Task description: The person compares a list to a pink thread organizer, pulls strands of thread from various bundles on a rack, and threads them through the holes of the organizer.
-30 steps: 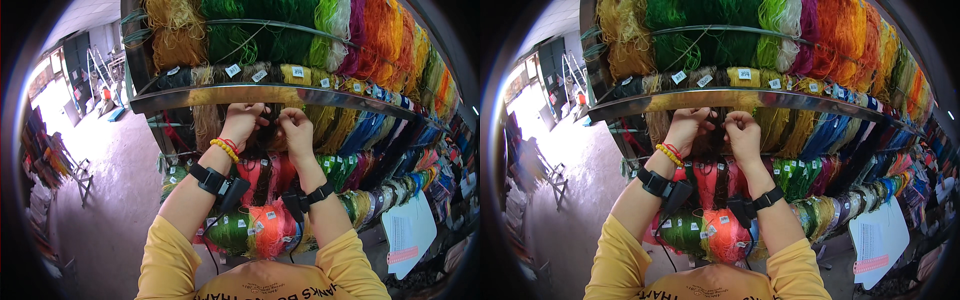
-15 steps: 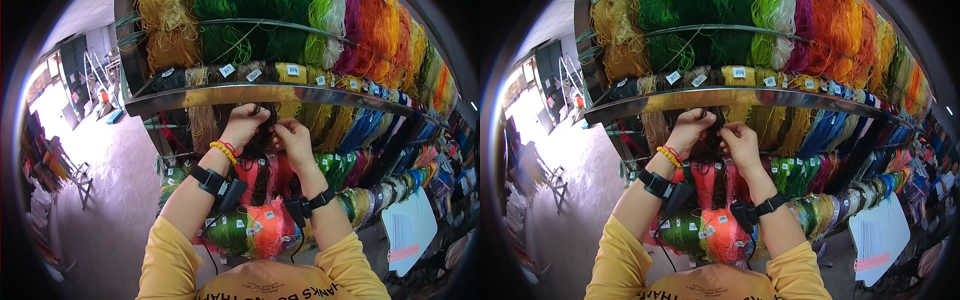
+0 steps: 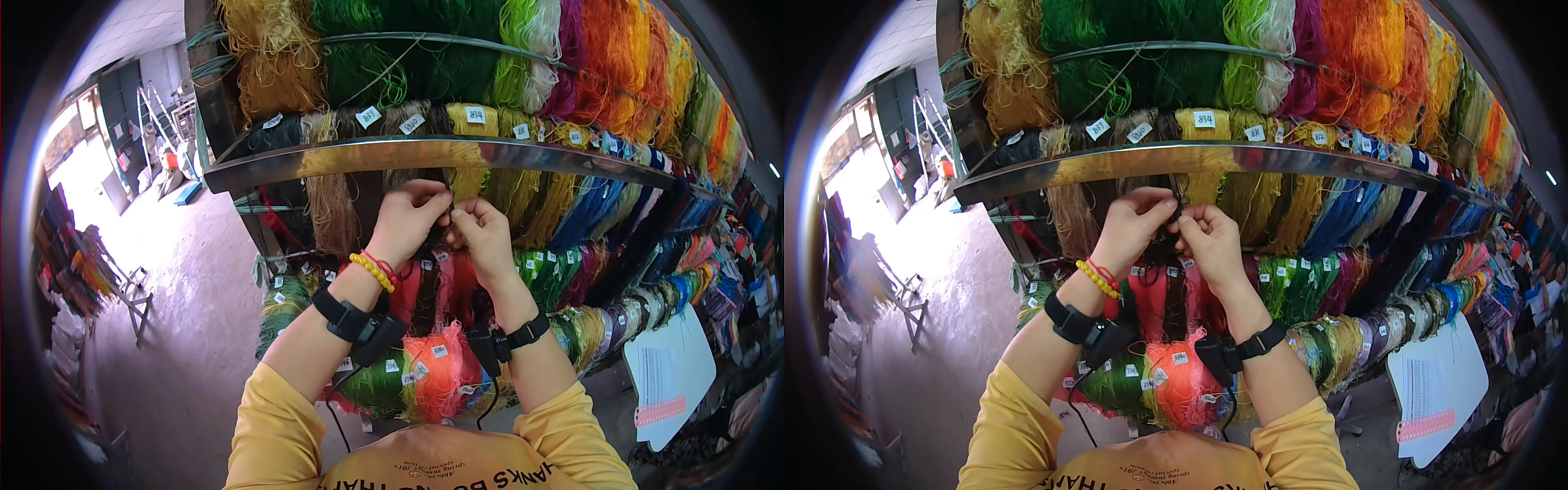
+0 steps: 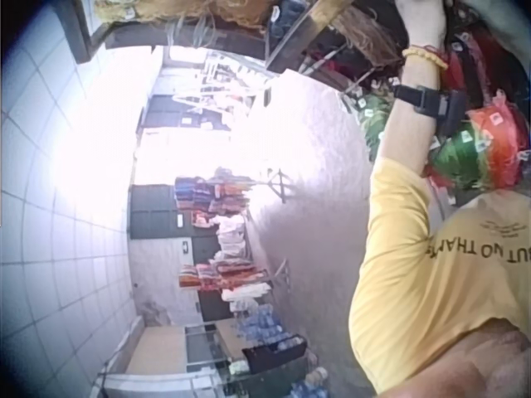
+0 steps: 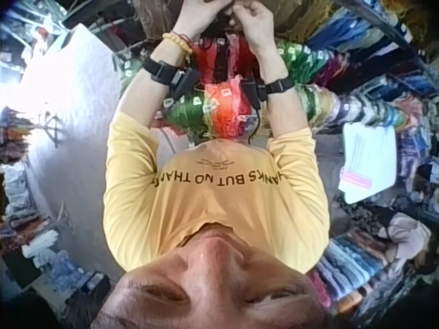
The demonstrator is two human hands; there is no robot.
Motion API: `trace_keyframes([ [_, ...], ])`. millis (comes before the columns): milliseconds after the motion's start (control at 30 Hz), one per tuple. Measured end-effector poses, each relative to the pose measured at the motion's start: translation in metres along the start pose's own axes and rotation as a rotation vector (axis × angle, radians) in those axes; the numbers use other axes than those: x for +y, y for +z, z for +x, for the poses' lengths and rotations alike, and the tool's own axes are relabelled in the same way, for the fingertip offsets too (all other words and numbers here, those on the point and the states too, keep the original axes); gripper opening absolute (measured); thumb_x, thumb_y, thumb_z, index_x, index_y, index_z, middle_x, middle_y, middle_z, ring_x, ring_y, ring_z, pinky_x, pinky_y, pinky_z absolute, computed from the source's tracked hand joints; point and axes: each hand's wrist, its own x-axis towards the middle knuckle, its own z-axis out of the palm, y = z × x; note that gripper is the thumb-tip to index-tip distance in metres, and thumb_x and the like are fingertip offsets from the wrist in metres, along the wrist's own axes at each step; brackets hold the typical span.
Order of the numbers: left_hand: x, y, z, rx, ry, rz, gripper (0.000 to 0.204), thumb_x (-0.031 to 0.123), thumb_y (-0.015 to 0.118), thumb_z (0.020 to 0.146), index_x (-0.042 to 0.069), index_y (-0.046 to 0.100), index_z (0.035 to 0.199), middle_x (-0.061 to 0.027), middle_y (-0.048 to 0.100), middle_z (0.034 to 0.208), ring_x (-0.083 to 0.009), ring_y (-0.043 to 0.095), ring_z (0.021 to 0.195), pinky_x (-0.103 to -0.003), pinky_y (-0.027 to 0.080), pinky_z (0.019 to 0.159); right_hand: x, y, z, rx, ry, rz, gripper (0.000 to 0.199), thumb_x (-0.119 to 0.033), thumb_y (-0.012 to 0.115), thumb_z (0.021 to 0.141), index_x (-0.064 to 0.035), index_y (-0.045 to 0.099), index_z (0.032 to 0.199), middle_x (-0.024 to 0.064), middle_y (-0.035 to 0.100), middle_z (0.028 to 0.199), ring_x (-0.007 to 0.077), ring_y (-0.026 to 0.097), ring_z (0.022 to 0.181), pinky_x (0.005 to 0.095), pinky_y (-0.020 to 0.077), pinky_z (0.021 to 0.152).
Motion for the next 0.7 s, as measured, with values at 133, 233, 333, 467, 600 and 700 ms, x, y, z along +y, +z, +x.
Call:
trace_keyframes([
  [133,0.0048,-0.0003,-0.0009,-0.162,-0.277,-0.244,0.019,0.018,0.059,0.077,0.003,0.057,0.089,0.0014,0.054,0.069,-0.0029,0.044,0.058,-0.017,0.032,0.049,-0.0017,0.0009,-0.0041,-0.021,0.028,-0.034,0.011,-0.009,0.051,0.081,-0.0006,0.051,0.087,0.0043,0.059,0.073,0.0061,0.051,0.055,0.018,0.0398,0.049],
  [233,0.0027,-0.0044,-0.0033,-0.136,-0.32,-0.255,0.019,0.018,0.059,0.077,0.003,0.057,0.089,0.0027,0.053,0.068,-0.0032,0.044,0.057,-0.017,0.033,0.049,-0.0005,0.0003,-0.0055,-0.017,0.033,-0.019,0.011,-0.009,0.052,0.08,-0.0005,0.052,0.087,0.0039,0.058,0.072,0.0065,0.051,0.056,0.0184,0.0404,0.049],
  [333,0.0008,-0.0053,-0.0039,-0.123,-0.327,-0.272,0.019,0.02,0.059,0.077,0.004,0.058,0.088,0.0034,0.052,0.068,-0.003,0.044,0.057,-0.016,0.033,0.05,0.0005,0.0013,-0.0062,-0.034,0.031,-0.041,0.013,-0.01,0.053,0.08,-0.0003,0.052,0.088,0.0035,0.058,0.072,0.0066,0.052,0.056,0.0184,0.0406,0.05],
  [467,0.0006,-0.0027,-0.0048,-0.105,-0.324,-0.268,0.02,0.019,0.058,0.077,0.003,0.056,0.089,0.0024,0.053,0.071,-0.0038,0.047,0.057,-0.017,0.035,0.05,0.0015,0.0027,-0.0082,-0.009,0.005,-0.02,0.014,-0.012,0.056,0.08,-0.0003,0.053,0.088,0.0028,0.058,0.072,0.0067,0.052,0.057,0.0182,0.0409,0.05],
  [600,-0.0034,-0.0006,-0.0046,-0.059,-0.355,-0.359,0.02,0.015,0.053,0.079,0.0,0.051,0.093,-0.0006,0.054,0.072,-0.0056,0.051,0.058,-0.018,0.038,0.05,0.0037,0.0023,-0.0086,0.016,0.004,0.002,0.013,-0.011,0.055,0.08,-0.0006,0.053,0.087,0.0031,0.058,0.073,0.0069,0.053,0.058,0.0184,0.0414,0.05],
  [700,-0.0022,-0.002,-0.004,-0.042,-0.378,-0.468,0.019,0.013,0.05,0.08,0.0,0.05,0.094,-0.0021,0.054,0.072,-0.0063,0.052,0.059,-0.018,0.038,0.05,0.0051,-0.0008,-0.0078,0.045,0.004,0.039,0.012,-0.01,0.054,0.079,-0.001,0.053,0.087,0.0036,0.058,0.074,0.0069,0.053,0.059,0.0186,0.042,0.05],
])
